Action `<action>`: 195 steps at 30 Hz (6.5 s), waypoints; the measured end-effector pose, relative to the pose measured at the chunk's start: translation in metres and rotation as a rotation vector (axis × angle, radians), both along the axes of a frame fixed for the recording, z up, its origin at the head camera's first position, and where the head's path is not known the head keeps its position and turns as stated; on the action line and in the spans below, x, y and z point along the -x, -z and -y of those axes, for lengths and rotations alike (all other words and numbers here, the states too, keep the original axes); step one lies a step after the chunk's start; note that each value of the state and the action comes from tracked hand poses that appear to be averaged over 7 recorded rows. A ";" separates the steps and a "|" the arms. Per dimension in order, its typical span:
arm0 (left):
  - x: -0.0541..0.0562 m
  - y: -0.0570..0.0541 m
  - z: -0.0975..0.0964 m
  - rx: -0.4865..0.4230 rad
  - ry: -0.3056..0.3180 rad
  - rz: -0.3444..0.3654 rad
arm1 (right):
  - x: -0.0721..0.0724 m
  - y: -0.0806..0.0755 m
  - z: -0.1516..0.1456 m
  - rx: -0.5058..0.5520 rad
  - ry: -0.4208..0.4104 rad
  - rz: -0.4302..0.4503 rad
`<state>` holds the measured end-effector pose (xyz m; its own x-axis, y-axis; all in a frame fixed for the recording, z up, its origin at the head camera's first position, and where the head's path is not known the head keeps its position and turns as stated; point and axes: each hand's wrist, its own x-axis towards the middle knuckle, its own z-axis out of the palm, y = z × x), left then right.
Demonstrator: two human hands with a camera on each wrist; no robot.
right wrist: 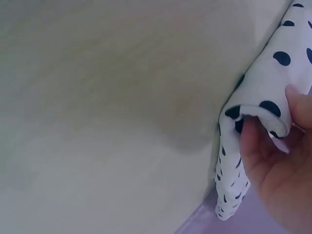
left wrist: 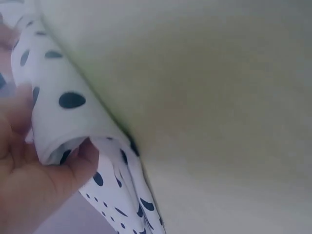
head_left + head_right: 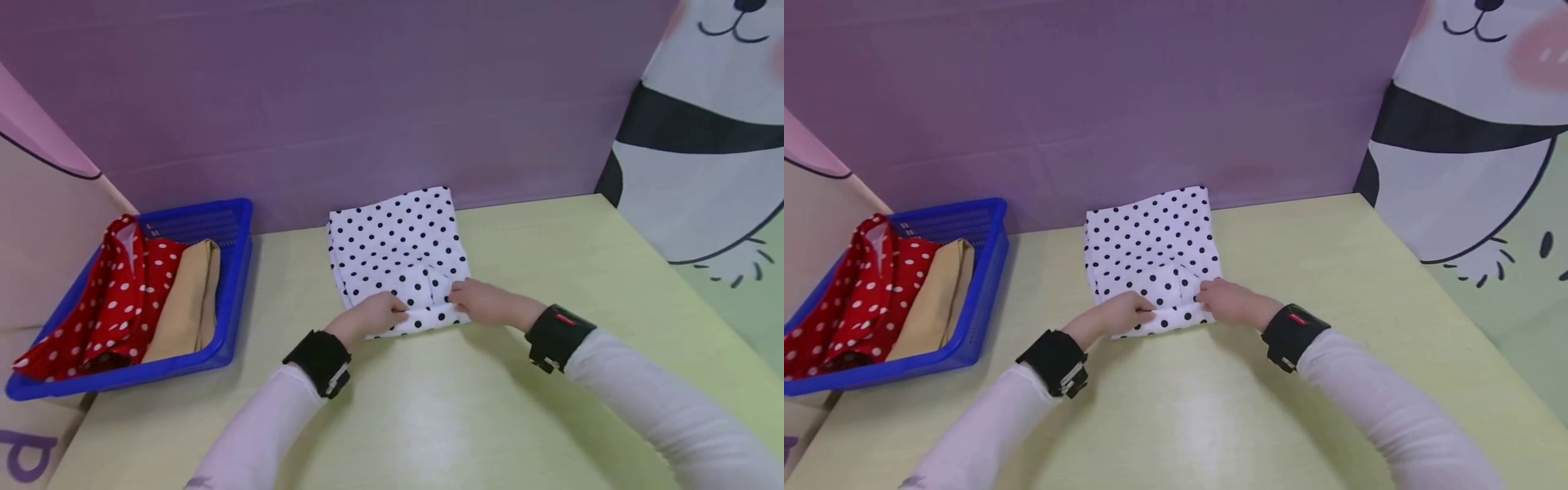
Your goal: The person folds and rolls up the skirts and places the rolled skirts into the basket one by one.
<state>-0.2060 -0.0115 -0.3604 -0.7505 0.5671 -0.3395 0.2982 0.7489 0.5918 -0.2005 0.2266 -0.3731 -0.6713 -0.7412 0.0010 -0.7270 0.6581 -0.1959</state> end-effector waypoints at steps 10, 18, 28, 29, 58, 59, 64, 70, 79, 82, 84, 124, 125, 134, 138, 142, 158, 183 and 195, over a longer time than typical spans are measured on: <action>-0.015 0.001 -0.006 0.177 -0.179 -0.234 | 0.011 0.002 -0.001 0.031 0.150 0.282; -0.012 0.004 0.001 0.227 -0.223 -0.301 | 0.012 -0.001 0.001 0.056 0.265 0.215; -0.004 0.004 -0.001 0.352 -0.265 -0.295 | 0.020 -0.006 0.009 -0.119 0.303 0.321; -0.004 0.004 -0.002 0.350 -0.234 -0.338 | 0.021 -0.007 0.009 -0.126 0.315 0.333; -0.016 0.006 -0.006 0.308 0.267 -0.713 | -0.021 0.002 0.042 -0.141 0.222 -0.267; -0.015 0.006 -0.005 0.302 0.261 -0.700 | -0.022 0.001 0.042 -0.147 0.225 -0.255; -0.012 0.003 -0.002 0.266 0.236 -0.649 | -0.024 0.004 0.042 -0.138 0.233 -0.314; -0.015 0.010 -0.002 0.268 0.238 -0.681 | -0.017 0.010 0.039 -0.097 0.246 -0.336; -0.018 0.017 -0.001 0.302 0.180 -0.765 | -0.002 0.009 0.031 -0.031 0.182 -0.244; -0.015 0.015 -0.003 0.286 0.164 -0.730 | 0.004 0.006 0.027 0.002 0.169 -0.188; -0.012 0.012 -0.003 0.262 0.150 -0.685 | 0.009 0.005 0.025 0.024 0.173 -0.122; 0.011 0.002 0.013 0.179 -0.079 -0.206 | 0.042 -0.009 0.025 0.011 0.234 0.514; 0.010 0.004 0.013 0.188 -0.105 -0.231 | 0.043 -0.009 0.025 0.015 0.247 0.510; 0.010 0.009 0.016 0.134 -0.279 -0.268 | 0.036 -0.001 0.029 0.134 0.271 0.161; 0.015 0.009 0.015 0.122 -0.338 -0.249 | 0.015 0.000 0.039 -0.006 0.172 -0.250; 0.016 0.010 0.016 0.114 -0.367 -0.241 | -0.013 0.002 0.051 -0.148 0.098 -0.413; -0.018 0.009 0.006 0.501 0.212 -0.921 | -0.025 0.004 0.072 -0.234 0.187 -0.435; -0.009 0.009 0.005 0.411 0.189 -0.790 | 0.012 -0.002 0.060 -0.118 0.245 -0.218; 0.012 -0.009 0.022 0.260 0.178 -0.417 | 0.020 0.007 0.056 -0.046 0.172 -0.042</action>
